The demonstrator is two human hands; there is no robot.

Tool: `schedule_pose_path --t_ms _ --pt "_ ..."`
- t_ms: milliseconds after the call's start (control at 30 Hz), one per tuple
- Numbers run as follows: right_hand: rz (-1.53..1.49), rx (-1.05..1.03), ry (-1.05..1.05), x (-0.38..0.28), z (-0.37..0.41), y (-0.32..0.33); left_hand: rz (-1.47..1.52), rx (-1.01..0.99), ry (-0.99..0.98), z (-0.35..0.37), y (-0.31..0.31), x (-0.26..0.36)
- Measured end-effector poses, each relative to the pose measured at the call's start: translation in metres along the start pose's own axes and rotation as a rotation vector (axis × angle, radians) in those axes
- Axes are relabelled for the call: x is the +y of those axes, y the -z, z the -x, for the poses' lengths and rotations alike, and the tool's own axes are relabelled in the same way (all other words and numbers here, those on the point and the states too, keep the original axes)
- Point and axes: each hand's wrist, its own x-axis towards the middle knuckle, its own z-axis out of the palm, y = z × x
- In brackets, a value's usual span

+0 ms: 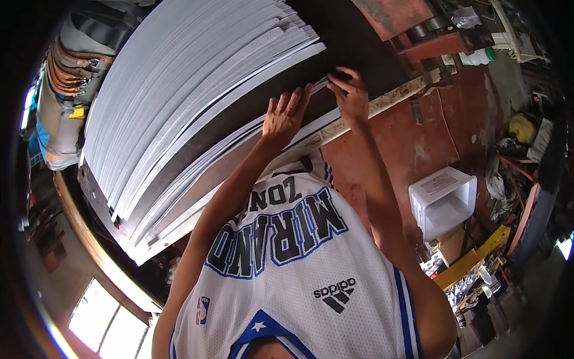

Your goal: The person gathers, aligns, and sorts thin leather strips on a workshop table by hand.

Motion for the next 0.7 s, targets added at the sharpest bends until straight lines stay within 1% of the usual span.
schedule_pose_path --t_ms 167,233,267,333,467,633,700 --pt "-0.081 -0.051 0.015 -0.010 -0.002 -0.001 -0.006 0.009 -0.015 0.005 -0.001 0.002" --pt "-0.081 0.060 -0.002 -0.014 -0.004 0.001 0.038 -0.041 0.029 0.005 0.001 0.003" --pt "-0.081 0.055 -0.001 -0.013 -0.003 0.000 0.039 -0.041 0.034 0.005 0.001 0.002" --pt "-0.035 -0.047 -0.006 -0.012 0.000 -0.003 0.052 -0.051 0.033 0.006 0.002 0.001" --pt "-0.063 -0.010 0.003 -0.011 0.005 -0.003 0.046 -0.034 0.018 0.008 0.004 0.000" --pt "-0.106 -0.044 0.048 -0.010 0.008 -0.001 0.076 -0.008 -0.006 0.011 0.003 -0.003" --pt "-0.128 -0.034 0.034 -0.009 0.010 -0.002 0.074 -0.003 -0.009 0.010 0.004 -0.003"
